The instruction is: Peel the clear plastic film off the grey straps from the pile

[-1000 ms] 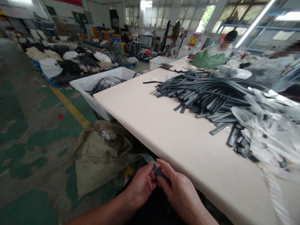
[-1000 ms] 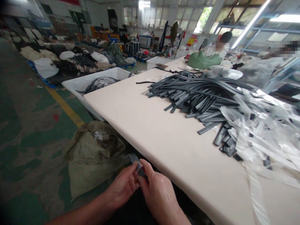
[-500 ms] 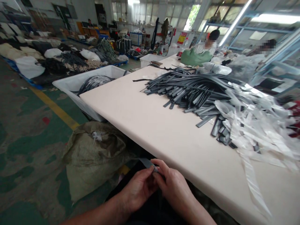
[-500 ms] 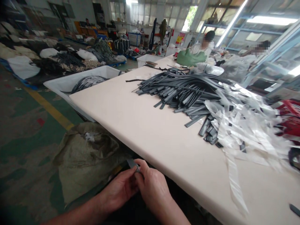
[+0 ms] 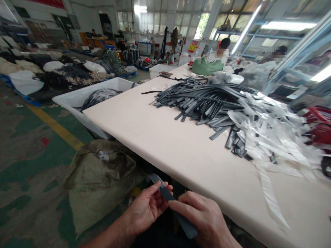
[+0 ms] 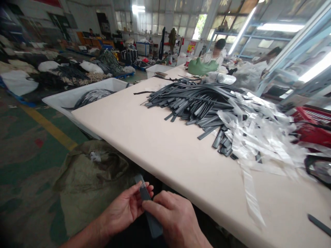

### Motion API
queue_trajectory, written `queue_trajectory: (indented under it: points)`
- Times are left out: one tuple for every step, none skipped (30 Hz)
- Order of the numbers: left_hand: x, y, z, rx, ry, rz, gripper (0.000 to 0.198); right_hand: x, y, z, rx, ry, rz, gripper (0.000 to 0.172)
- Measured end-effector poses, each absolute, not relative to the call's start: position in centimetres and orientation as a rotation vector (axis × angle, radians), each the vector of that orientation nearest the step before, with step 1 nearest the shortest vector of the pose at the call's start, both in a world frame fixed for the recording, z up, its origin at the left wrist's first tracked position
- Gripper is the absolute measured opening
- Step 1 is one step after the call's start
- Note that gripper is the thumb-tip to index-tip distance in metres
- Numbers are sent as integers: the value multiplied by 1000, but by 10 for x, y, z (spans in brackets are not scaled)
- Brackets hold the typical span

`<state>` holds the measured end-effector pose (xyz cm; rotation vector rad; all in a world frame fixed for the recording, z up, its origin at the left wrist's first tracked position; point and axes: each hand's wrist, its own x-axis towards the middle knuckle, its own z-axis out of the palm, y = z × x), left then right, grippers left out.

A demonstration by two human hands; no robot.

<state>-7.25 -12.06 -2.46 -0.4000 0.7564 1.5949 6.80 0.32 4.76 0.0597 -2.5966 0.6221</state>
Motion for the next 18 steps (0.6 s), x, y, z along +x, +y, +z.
queue_trajectory:
  points:
    - [-71,-121,-27,-382,735,1593,18,62,3,43,11,-2592,560,27]
    - [-69,-122,-29,-365,715,1591,18,56,3,39,-14,-2581,515,28]
    - [-68,-123,-30,-353,698,1594,18,50,3,35,-10,-2562,496,30]
    - [-68,-123,-30,-348,683,1605,18,45,4,31,23,-2546,514,32]
    - [-68,-124,-30,-354,671,1626,18,40,4,28,70,-2532,560,32]
    - [-67,-125,-28,-367,661,1651,20,36,4,25,120,-2523,630,33]
    - [-67,-126,-26,-385,652,1668,25,32,3,22,159,-2523,707,33]
    - [-67,-127,-25,-404,650,1669,31,29,2,20,178,-2526,765,35]
    - [-66,-129,-24,-414,651,1656,36,27,1,19,167,-2535,792,36]
    - [-66,-130,-24,-414,654,1636,40,26,-1,19,140,-2539,795,38]
    - [-67,-131,-26,-409,666,1616,43,27,-3,21,103,-2535,810,41]
    - [-69,-132,-29,-413,691,1604,44,28,-5,23,71,-2525,853,42]
    - [-73,-133,-35,-442,723,1607,44,31,-6,26,52,-2516,925,42]
    - [-79,-135,-43,-492,759,1630,44,35,-6,30,48,-2509,1012,40]
    - [-89,-136,-52,-557,799,1668,44,41,-5,34,62,-2498,1096,37]
    - [-100,-139,-61,-630,841,1714,42,47,-3,38,94,-2484,1165,35]
    - [-115,-142,-71,-693,879,1772,39,54,0,41,130,-2481,1220,33]
    - [-131,-147,-79,-741,915,1840,34,61,3,43,161,-2475,1263,33]
